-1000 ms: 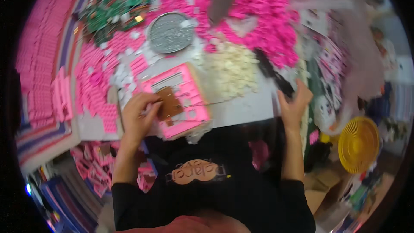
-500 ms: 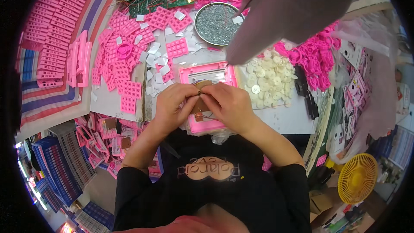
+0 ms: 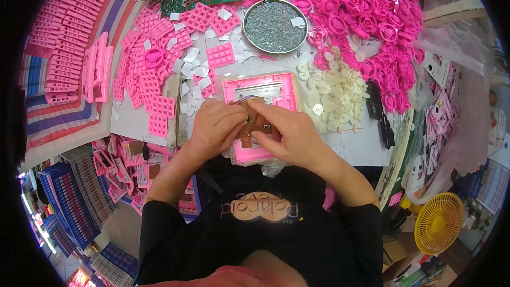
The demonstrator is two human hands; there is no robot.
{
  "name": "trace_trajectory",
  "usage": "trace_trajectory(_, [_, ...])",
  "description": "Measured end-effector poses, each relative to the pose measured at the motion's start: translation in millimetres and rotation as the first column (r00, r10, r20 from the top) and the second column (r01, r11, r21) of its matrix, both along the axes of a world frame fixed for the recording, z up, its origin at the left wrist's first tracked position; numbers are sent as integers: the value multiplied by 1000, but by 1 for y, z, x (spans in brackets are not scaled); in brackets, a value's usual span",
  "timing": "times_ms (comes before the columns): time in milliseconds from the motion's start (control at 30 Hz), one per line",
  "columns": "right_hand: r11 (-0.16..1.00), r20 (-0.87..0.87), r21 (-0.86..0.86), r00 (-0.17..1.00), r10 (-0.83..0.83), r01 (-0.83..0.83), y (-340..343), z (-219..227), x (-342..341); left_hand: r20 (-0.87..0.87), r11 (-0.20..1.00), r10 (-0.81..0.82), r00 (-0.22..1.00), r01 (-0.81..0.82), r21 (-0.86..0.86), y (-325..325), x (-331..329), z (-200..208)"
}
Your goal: Assemble a toy by installing internal components and screws.
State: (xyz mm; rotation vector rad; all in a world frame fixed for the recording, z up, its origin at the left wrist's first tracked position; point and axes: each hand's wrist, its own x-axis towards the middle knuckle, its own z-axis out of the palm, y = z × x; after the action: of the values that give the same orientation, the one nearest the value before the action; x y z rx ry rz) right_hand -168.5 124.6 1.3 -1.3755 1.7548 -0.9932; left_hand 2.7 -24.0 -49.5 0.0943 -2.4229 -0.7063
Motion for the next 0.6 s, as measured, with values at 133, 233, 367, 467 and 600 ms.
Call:
trace_trajectory(133, [998, -76, -61, 997, 7, -12, 6, -4, 0, 18, 998, 56, 998, -57, 7, 1, -1, -1])
trace_trajectory(233, [999, -64, -17, 997, 39, -40, 2, -2, -1, 6, 1000, 20, 1000, -20, 11, 3, -1, 0])
trace_trajectory(367, [1000, -45, 17, 999, 14, -13, -1, 7, -6, 7, 1000, 23, 1000, -23, -12, 1, 0, 3])
trace_trajectory(467, [999, -37, 18, 999, 34, -33, 7, 8, -3, 15, 999, 44, 999, -44, 10, -1, -1, 0])
trace_trajectory(600, [991, 33, 94, 995, 89, -92, -1, 4, -3, -13, 1000, -1, 1000, 1, 18, 2, -3, 1])
